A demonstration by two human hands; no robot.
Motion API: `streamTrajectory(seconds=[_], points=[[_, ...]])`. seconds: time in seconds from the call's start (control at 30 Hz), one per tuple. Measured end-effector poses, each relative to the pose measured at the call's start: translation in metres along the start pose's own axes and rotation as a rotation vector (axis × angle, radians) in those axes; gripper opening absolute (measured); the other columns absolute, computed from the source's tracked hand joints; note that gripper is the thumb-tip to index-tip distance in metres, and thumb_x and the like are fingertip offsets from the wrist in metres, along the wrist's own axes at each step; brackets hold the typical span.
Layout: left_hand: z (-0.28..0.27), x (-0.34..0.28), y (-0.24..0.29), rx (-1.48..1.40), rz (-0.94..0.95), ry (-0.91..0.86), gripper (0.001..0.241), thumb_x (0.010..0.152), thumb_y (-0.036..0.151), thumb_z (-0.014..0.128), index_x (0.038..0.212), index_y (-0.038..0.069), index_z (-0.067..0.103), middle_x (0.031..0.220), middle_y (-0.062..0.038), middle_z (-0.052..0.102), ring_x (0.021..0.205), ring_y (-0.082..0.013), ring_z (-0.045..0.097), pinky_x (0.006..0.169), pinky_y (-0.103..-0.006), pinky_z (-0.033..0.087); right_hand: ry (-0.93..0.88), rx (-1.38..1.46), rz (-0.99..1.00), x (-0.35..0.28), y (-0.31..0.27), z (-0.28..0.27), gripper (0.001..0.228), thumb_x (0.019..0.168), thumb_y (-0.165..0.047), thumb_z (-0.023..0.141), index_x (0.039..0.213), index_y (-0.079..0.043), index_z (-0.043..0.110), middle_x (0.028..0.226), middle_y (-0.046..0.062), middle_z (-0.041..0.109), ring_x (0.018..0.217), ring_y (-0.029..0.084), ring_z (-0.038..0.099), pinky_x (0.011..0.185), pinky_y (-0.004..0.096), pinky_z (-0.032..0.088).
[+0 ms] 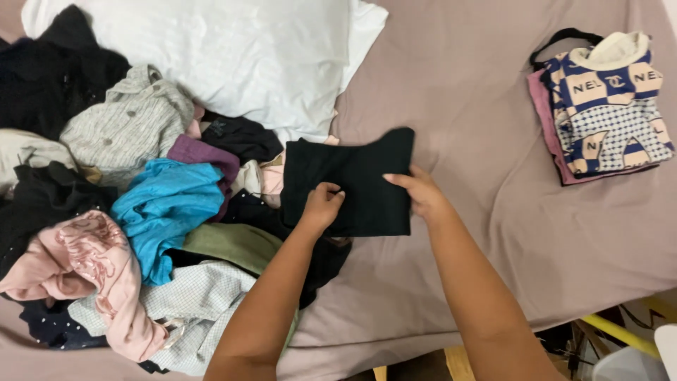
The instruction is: The person folds several pieces of clothing on a bed, including a patterned top, black pants, a blue shirt, and a green shirt. The person picks up each item from a pile, smooths it out, folds it into a neat stack, and places it on the bed.
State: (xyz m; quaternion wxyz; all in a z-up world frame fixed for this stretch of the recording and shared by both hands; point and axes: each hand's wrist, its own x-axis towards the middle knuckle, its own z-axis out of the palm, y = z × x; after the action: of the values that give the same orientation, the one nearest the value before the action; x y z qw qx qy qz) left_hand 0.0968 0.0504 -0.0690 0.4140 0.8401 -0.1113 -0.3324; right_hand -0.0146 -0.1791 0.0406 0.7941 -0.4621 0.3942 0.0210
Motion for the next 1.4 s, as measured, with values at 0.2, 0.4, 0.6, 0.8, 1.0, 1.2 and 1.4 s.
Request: streamTrajectory(seconds=[0.2, 0.4, 0.6, 0.8, 1.0, 1.2, 1.4], points=[[-0.032, -0.037, 0.122, -0.754, -0.524, -0.257, 0.062, 0.093, 0.060, 0.050, 0.135, 0.014, 0.052, 0.131, -0.014, 0.058, 0.115, -0.0335, 0.058, 0.095, -0.0522, 0.048, -0.269, -0.621, -0.490, -0.061, -0.071, 0.035, 0.067, 0.077, -0.010, 0.085, 0.136, 0.000, 0.054, 0.128, 0.014, 0.067, 0.118, 0.027, 0.064, 0.101, 0.039, 0.052], [-0.001, -0.070, 0.173, -1.157, 0.140, -0.569, 0.076, 0.088, 0.061, 0.064, 0.134, 0.003, 0.049, 0.129, -0.025, 0.061, 0.116, -0.0424, 0.061, 0.102, -0.0647, 0.047, -0.553, -1.336, -0.683, -0.174, -0.165, -0.002, 0.050, 0.072, 0.001, 0.073, 0.121, -0.009, 0.064, 0.120, 0.011, 0.068, 0.110, 0.033, 0.065, 0.090, 0.043, 0.053], [0.113, -0.056, 0.266, -1.539, -0.281, -0.515, 0.071, 0.070, 0.052, 0.073, 0.125, 0.007, 0.067, 0.116, -0.017, 0.074, 0.110, -0.0371, 0.068, 0.099, -0.0531, 0.053, -0.499, -1.600, -0.945, -0.213, -0.225, -0.145, 0.047, 0.066, 0.007, 0.063, 0.111, -0.007, 0.065, 0.110, 0.009, 0.064, 0.104, 0.033, 0.058, 0.088, 0.046, 0.046], [0.283, 0.038, 0.351, -1.537, -0.313, -0.627, 0.044, 0.075, 0.010, 0.064, 0.118, -0.001, 0.066, 0.112, -0.016, 0.073, 0.104, -0.0340, 0.070, 0.099, -0.0462, 0.058, -0.097, -1.746, -1.072, -0.222, -0.300, -0.308, 0.016, 0.087, -0.009, 0.060, 0.102, -0.012, 0.064, 0.102, 0.008, 0.059, 0.100, 0.029, 0.056, 0.085, 0.042, 0.047], [0.364, 0.119, 0.470, -1.604, -0.025, -0.816, 0.029, 0.083, 0.007, 0.065, 0.108, -0.006, 0.064, 0.106, -0.018, 0.069, 0.100, -0.0378, 0.067, 0.097, -0.0510, 0.057, 0.300, -1.944, -1.475, -0.192, -0.314, -0.437, 0.029, 0.085, -0.010, 0.062, 0.113, -0.012, 0.065, 0.112, 0.014, 0.059, 0.093, 0.029, 0.055, 0.082, 0.041, 0.046], [0.430, 0.155, 0.454, -1.260, -0.157, -0.369, 0.043, 0.081, 0.011, 0.064, 0.123, 0.002, 0.062, 0.114, -0.012, 0.067, 0.106, -0.0314, 0.063, 0.094, -0.0460, 0.057, 0.201, -1.911, -1.433, -0.090, -0.215, -0.526, 0.037, 0.082, -0.014, 0.060, 0.119, -0.018, 0.062, 0.113, 0.012, 0.060, 0.093, 0.027, 0.056, 0.083, 0.042, 0.047], [0.490, 0.141, 0.400, -0.676, 0.032, 0.000, 0.087, 0.078, -0.004, 0.075, 0.148, 0.005, 0.024, 0.140, -0.013, 0.049, 0.125, -0.0265, 0.055, 0.103, -0.0380, 0.051, 0.153, -1.842, -1.198, -0.052, -0.154, -0.544, 0.037, 0.087, -0.014, 0.056, 0.123, -0.018, 0.063, 0.112, 0.008, 0.059, 0.102, 0.024, 0.055, 0.092, 0.038, 0.045]])
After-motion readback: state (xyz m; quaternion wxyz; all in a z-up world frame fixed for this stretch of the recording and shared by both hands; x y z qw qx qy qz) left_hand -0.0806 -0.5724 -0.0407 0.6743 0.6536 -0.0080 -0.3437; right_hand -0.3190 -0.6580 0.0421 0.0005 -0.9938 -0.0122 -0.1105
